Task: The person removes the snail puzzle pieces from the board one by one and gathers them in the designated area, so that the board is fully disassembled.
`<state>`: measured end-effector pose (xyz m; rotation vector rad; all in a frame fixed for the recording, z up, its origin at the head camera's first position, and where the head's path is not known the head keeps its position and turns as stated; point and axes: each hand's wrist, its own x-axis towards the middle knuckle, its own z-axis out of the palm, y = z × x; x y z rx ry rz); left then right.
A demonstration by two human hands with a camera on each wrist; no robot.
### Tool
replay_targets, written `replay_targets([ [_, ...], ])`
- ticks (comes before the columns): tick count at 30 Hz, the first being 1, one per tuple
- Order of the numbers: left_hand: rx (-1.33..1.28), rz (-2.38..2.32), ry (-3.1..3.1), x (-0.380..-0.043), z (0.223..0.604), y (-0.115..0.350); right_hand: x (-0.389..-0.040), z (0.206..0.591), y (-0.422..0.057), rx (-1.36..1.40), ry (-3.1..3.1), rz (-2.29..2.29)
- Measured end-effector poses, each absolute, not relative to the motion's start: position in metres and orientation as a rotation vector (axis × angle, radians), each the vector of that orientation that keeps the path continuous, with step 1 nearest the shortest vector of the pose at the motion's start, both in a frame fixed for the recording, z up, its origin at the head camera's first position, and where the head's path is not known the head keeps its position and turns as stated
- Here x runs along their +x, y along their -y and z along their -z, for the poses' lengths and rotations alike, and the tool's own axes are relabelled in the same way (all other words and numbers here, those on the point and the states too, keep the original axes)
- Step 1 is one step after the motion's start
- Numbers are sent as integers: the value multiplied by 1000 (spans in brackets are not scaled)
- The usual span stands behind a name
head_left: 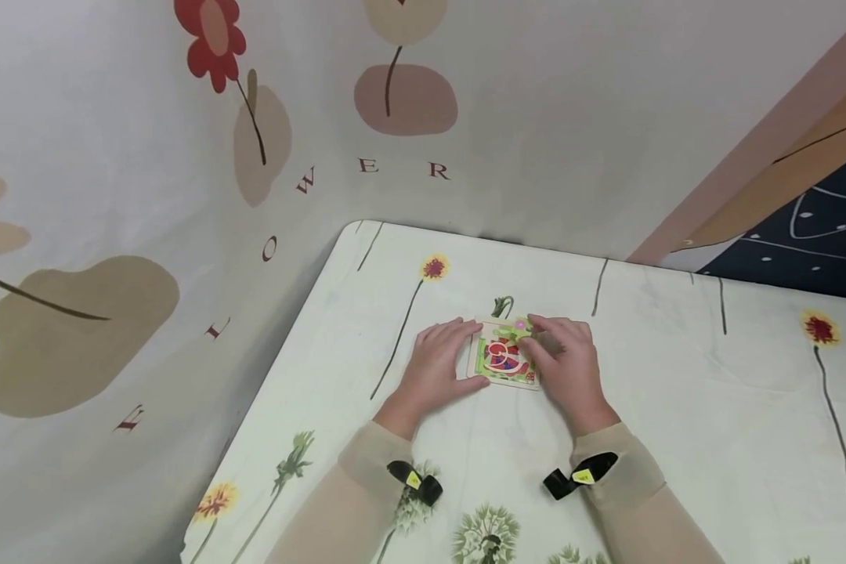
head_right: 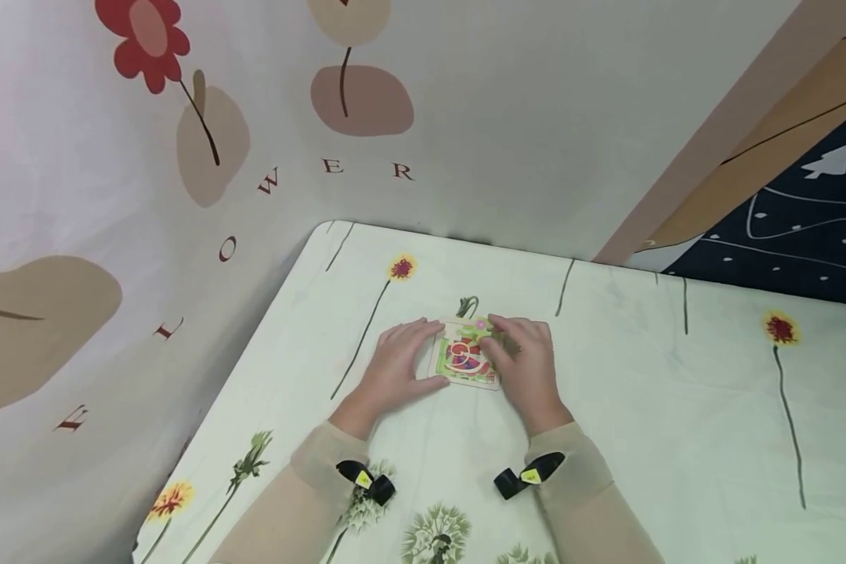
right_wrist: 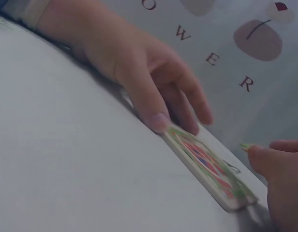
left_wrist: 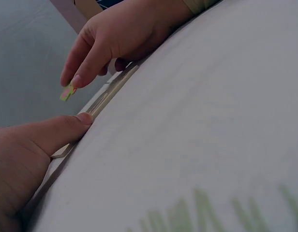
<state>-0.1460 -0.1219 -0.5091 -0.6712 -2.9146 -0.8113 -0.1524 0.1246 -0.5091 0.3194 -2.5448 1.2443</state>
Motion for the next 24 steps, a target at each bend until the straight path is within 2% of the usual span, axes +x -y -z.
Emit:
replay_targets([
  [6,-675,814,2902,-147,512,121,-148,511,-151,375,2552,-1267],
  [14,-680,832,2905,-147,511,122,-145,511,-183,302,2634,-1146],
  [24,-686,841,2892,-148,512,121,-146,509,-196,371,2740,-1072],
])
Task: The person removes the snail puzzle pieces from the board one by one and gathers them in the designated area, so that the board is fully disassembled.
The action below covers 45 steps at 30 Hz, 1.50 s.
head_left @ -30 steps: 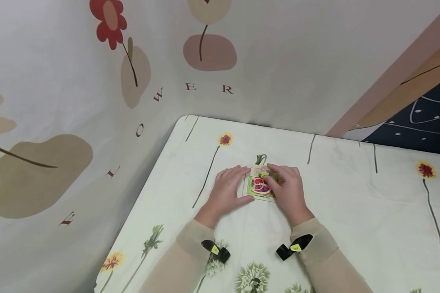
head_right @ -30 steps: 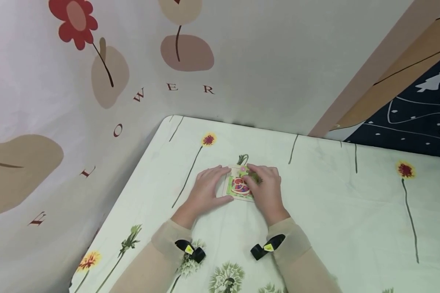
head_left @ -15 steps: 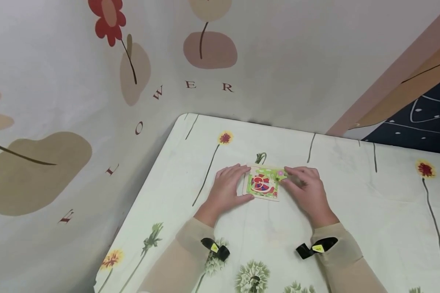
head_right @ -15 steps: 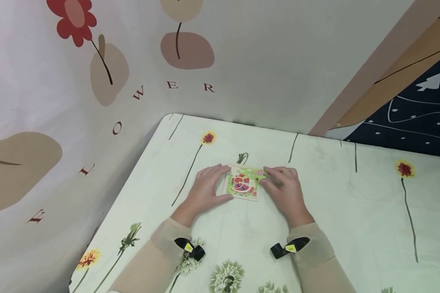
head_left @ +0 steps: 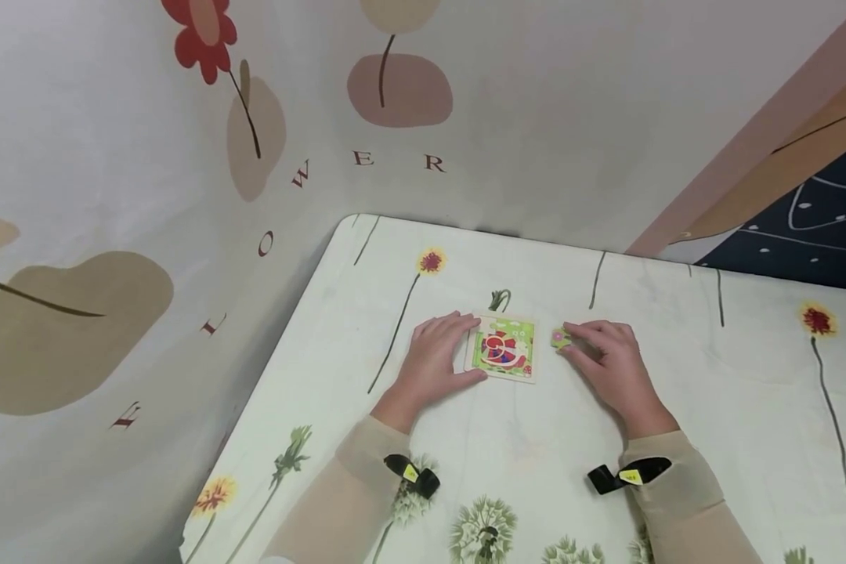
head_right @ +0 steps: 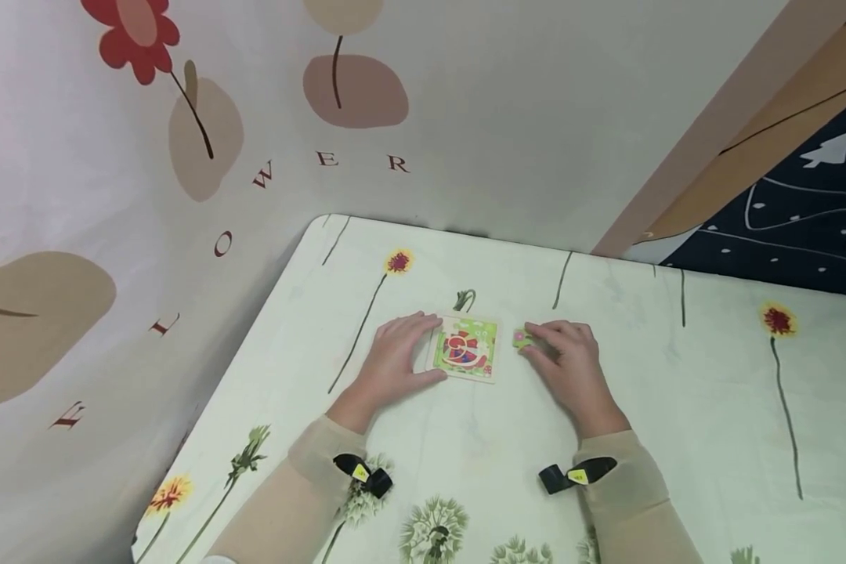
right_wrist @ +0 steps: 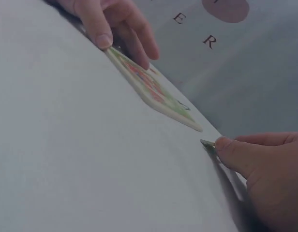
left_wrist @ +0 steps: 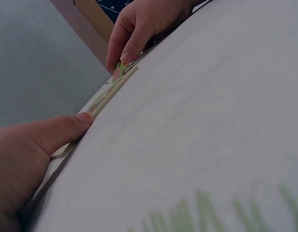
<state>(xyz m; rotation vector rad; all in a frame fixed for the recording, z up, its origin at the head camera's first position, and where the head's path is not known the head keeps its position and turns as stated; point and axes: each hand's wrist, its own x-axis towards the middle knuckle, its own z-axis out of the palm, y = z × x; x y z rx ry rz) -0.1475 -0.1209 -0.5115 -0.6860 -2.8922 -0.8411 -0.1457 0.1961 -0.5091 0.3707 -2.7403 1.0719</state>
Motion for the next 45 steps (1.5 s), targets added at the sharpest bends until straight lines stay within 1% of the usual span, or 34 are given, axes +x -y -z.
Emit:
replay_targets([
  [5,-674,832,2902,-148,512,121,-149,511,-194,427,2741,-1038],
  [18,-671,830,2896,-148,513,120,-149,511,-192,350,2797,-1031],
  [29,-656,837,2871,-147,512,120,-157,501,-176,86,2879,-1074],
  [32,-662,832,2872,-147,513,119,-159,501,-169,62,2875,-1073],
  [35,-662,823,2872,-148,513,119,-161,500,-162,92,2864,-1048],
  [45,-656,820,2873,-149,516,120,-170,499,-127,322,2832,-960],
])
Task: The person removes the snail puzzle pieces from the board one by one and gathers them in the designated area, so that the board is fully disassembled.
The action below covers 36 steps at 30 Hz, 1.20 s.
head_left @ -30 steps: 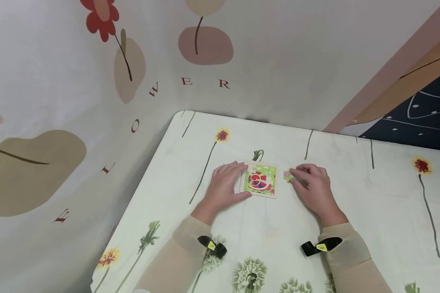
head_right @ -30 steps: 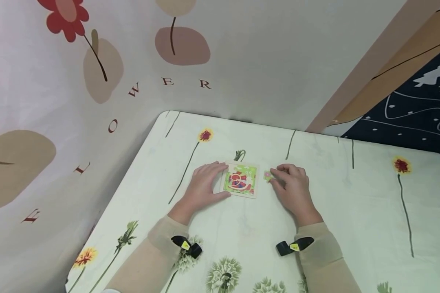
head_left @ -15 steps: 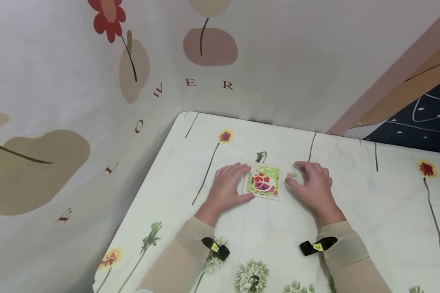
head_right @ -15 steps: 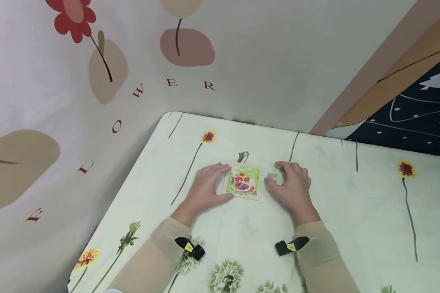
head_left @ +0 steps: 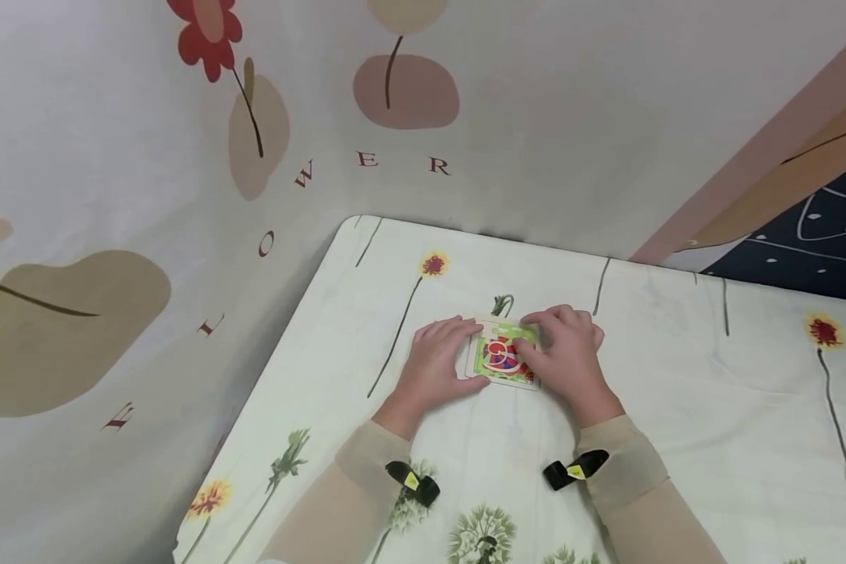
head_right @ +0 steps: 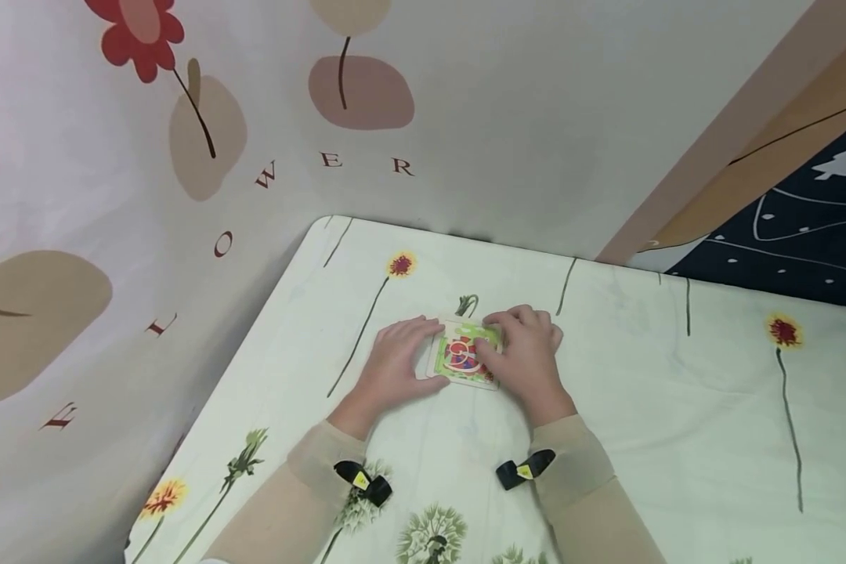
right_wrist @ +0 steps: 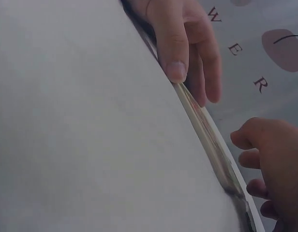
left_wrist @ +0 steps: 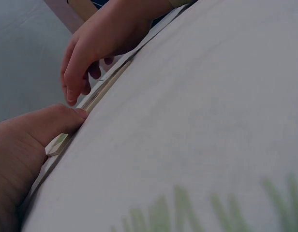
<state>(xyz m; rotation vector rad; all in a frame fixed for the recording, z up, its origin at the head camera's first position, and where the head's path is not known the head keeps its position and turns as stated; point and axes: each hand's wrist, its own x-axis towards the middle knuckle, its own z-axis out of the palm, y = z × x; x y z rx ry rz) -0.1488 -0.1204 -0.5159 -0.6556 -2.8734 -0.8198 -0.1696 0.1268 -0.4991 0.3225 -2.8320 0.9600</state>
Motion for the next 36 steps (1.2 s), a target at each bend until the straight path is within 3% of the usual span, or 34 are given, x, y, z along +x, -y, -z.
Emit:
replay_targets([
  [36,-670,796,2862,-147,513,120,-163,493,-105,236,3014,-840],
])
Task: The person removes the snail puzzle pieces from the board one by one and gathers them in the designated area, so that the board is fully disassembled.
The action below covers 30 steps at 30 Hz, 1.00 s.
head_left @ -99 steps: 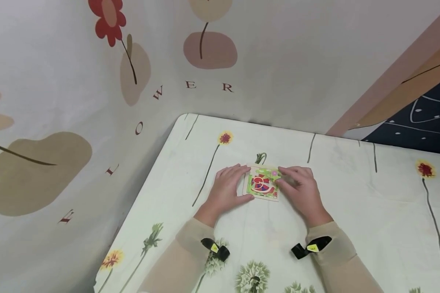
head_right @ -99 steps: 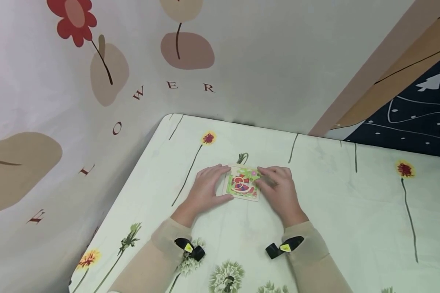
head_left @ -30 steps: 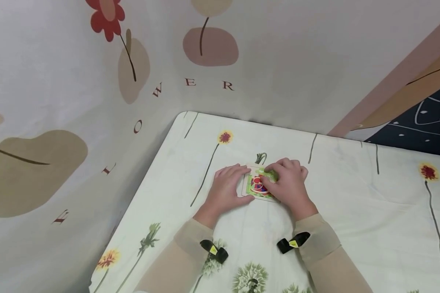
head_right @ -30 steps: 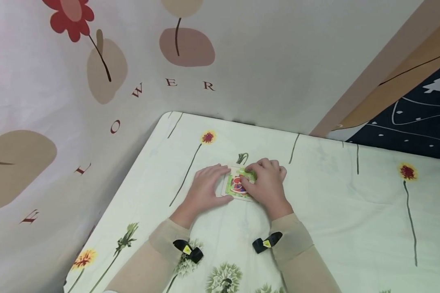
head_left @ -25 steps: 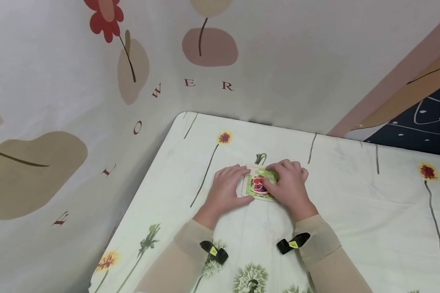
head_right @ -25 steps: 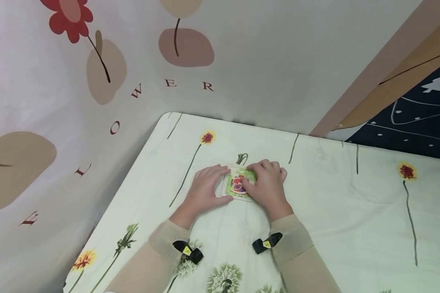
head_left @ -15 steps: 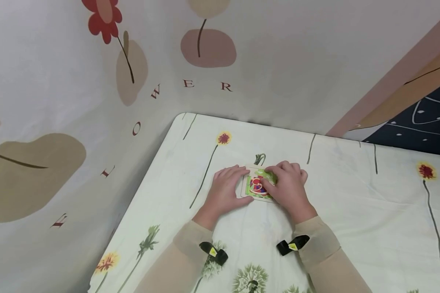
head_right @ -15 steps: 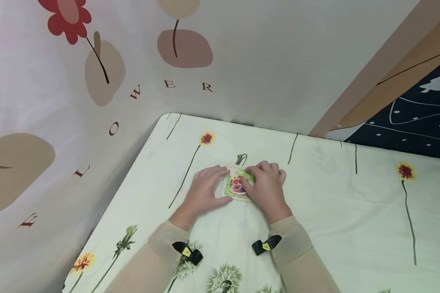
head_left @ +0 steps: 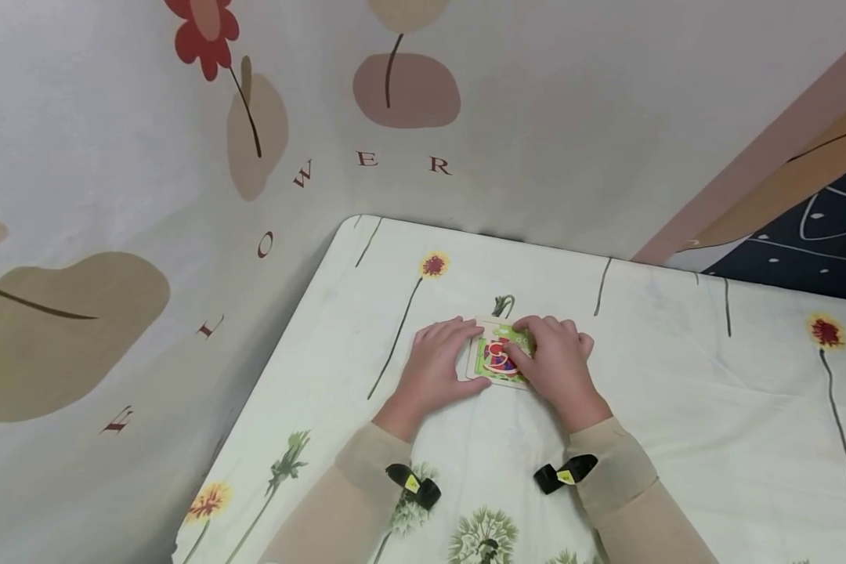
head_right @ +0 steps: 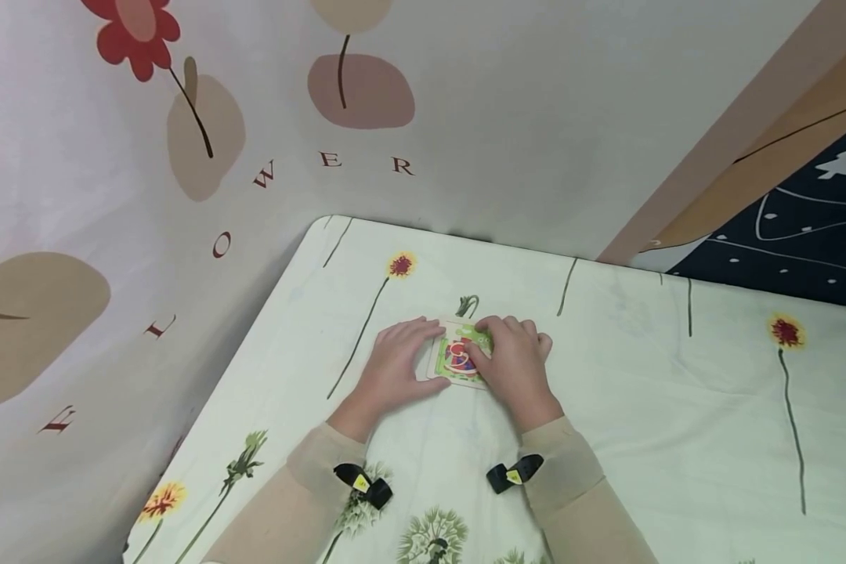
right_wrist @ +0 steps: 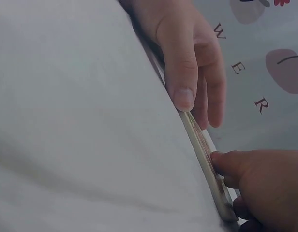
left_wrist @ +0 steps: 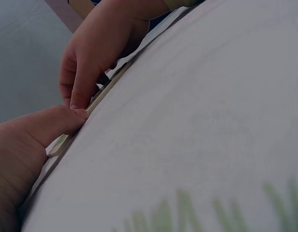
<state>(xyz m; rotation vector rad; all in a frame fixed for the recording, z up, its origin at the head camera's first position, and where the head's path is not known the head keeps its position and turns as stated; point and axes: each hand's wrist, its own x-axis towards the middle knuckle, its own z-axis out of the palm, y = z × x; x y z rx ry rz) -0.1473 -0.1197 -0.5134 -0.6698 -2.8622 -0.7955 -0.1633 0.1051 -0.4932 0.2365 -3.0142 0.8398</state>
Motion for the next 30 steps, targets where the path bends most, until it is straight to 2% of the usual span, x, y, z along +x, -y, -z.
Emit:
replay_targets([
  [19,-655,797,2882,-147,513,118,-163,493,-102,216,2976,-876],
  [30,-665,803,2870,-148,513,119,-162,496,-104,431,2765,-788],
])
